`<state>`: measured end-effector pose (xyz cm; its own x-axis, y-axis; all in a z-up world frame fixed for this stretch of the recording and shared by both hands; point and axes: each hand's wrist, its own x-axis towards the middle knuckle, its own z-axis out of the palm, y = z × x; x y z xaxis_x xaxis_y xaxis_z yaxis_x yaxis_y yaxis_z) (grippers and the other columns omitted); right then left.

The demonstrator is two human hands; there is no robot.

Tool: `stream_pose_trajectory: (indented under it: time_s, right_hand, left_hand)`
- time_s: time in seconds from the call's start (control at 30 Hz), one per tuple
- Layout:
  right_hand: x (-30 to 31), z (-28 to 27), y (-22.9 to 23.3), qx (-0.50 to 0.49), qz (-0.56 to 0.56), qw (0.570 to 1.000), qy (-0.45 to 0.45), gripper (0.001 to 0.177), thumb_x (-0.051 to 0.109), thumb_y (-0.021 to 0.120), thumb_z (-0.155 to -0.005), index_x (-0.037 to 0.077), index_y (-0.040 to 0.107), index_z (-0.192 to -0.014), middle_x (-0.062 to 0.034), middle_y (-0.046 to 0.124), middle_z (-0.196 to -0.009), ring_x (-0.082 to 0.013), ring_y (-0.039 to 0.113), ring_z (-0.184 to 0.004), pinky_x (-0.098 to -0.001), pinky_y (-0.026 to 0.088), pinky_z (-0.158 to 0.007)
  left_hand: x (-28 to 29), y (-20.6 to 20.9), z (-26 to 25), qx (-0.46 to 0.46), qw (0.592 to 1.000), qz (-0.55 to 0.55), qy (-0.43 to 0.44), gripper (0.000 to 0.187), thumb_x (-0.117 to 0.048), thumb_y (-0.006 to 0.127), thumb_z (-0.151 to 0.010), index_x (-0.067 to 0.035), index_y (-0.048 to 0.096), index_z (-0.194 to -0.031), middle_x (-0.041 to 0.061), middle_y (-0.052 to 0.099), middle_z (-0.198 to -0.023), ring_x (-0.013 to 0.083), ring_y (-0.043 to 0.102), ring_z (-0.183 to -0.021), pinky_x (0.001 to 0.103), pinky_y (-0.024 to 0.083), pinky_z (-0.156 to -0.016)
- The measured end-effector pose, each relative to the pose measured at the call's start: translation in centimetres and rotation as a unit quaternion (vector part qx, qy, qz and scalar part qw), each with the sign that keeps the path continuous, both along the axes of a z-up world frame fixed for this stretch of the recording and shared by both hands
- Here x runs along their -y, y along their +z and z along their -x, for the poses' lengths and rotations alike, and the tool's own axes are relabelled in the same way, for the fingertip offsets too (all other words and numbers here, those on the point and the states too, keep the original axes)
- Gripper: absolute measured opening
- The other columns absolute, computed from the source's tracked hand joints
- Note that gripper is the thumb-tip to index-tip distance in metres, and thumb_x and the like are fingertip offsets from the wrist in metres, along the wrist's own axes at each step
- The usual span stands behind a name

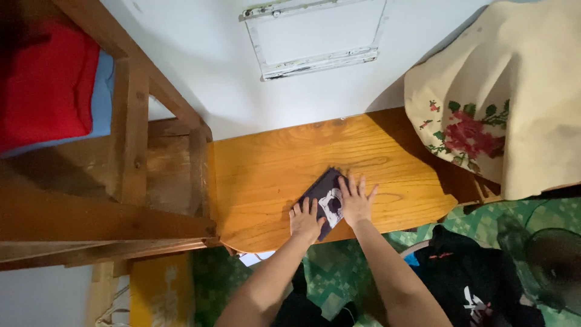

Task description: Folding various items of clothing including pants, a red shirt, and a small cloth, then organizing them on a wooden shelf.

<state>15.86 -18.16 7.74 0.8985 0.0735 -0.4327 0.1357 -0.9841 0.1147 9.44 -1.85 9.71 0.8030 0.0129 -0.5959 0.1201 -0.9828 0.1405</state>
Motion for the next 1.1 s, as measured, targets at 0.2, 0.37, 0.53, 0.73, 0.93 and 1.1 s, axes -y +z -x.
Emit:
stream_pose_trajectory:
  time_s: [0.2, 0.37, 0.53, 0.73, 0.93, 1.1]
  right_hand:
    - [2.5, 4.9, -5.5, 0.37, -0.258, 0.86, 0.238, 0.056, 0.019, 0.054, -0.09, 0.028, 0.055, -0.145, -0.005, 0.044, -0.16, -0.0251, 0.053, -0.124, -0.0443, 0.042, -0.098]
    - [4.7, 6.0, -8.5, 0.368, -0.284, 0.861, 0.207, 0.057, 0.018, 0.057, -0.086, 0.037, 0.061, -0.139, 0.0079, 0.057, -0.145, -0.0189, 0.055, -0.115, -0.036, 0.042, -0.086]
    - [5.9, 5.3, -6.7, 0.364, -0.285, 0.864, 0.199, 0.048, 0.029, 0.058, -0.09, 0.039, 0.062, -0.137, 0.0132, 0.061, -0.14, -0.0162, 0.057, -0.111, -0.0341, 0.043, -0.086]
    - [6.3, 4.5, -5.2, 0.393, -0.3, 0.838, 0.232, 0.034, 0.034, 0.052, -0.1, 0.04, 0.068, -0.129, 0.017, 0.067, -0.13, -0.014, 0.054, -0.11, -0.036, 0.036, -0.09]
    - [6.1, 4.0, -5.3, 0.364, -0.331, 0.837, 0.24, 0.036, 0.05, 0.06, -0.09, 0.038, 0.071, -0.122, 0.0148, 0.071, -0.119, -0.0156, 0.054, -0.116, -0.0411, 0.034, -0.098]
    - [6.2, 3.3, -9.2, 0.363, -0.33, 0.858, 0.154, 0.019, 0.053, 0.061, -0.093, 0.04, 0.075, -0.091, 0.0144, 0.07, -0.081, -0.0128, 0.058, -0.102, -0.0399, 0.037, -0.096]
  left_hand:
    - [-3.8, -2.5, -3.0, 0.085, 0.996, 0.005, -0.014, 0.051, -0.028, 0.029, -0.107, -0.038, 0.035, -0.156, 0.006, 0.049, -0.144, 0.0337, 0.047, -0.133, 0.053, 0.036, -0.103]
    - [-6.5, -4.4, -2.0, 0.117, 0.98, 0.037, -0.157, 0.049, -0.028, 0.043, -0.107, -0.04, 0.04, -0.154, 0.002, 0.041, -0.159, 0.0309, 0.038, -0.138, 0.05, 0.035, -0.107]
    - [-7.3, -6.1, -0.4, 0.274, 0.932, 0.046, -0.233, 0.051, -0.051, 0.064, -0.088, -0.03, 0.062, -0.135, 0.0, 0.054, -0.125, 0.0234, 0.042, -0.118, 0.045, 0.031, -0.099]
    - [-8.1, -7.9, -0.9, 0.367, 0.877, 0.089, -0.296, 0.063, -0.048, 0.07, -0.087, -0.032, 0.052, -0.145, -0.001, 0.052, -0.145, 0.0293, 0.04, -0.133, 0.053, 0.026, -0.109]
    - [-8.1, -9.0, -3.8, 0.439, 0.829, 0.178, -0.297, 0.043, -0.025, 0.071, -0.083, -0.022, 0.066, -0.125, 0.001, 0.071, -0.111, 0.0214, 0.062, -0.105, 0.041, 0.042, -0.092]
    - [-7.2, -10.8, -5.1, 0.366, 0.887, 0.272, -0.08, 0.024, -0.024, 0.074, -0.08, -0.031, 0.078, -0.103, -0.009, 0.076, -0.102, 0.0156, 0.063, -0.095, 0.033, 0.04, -0.091]
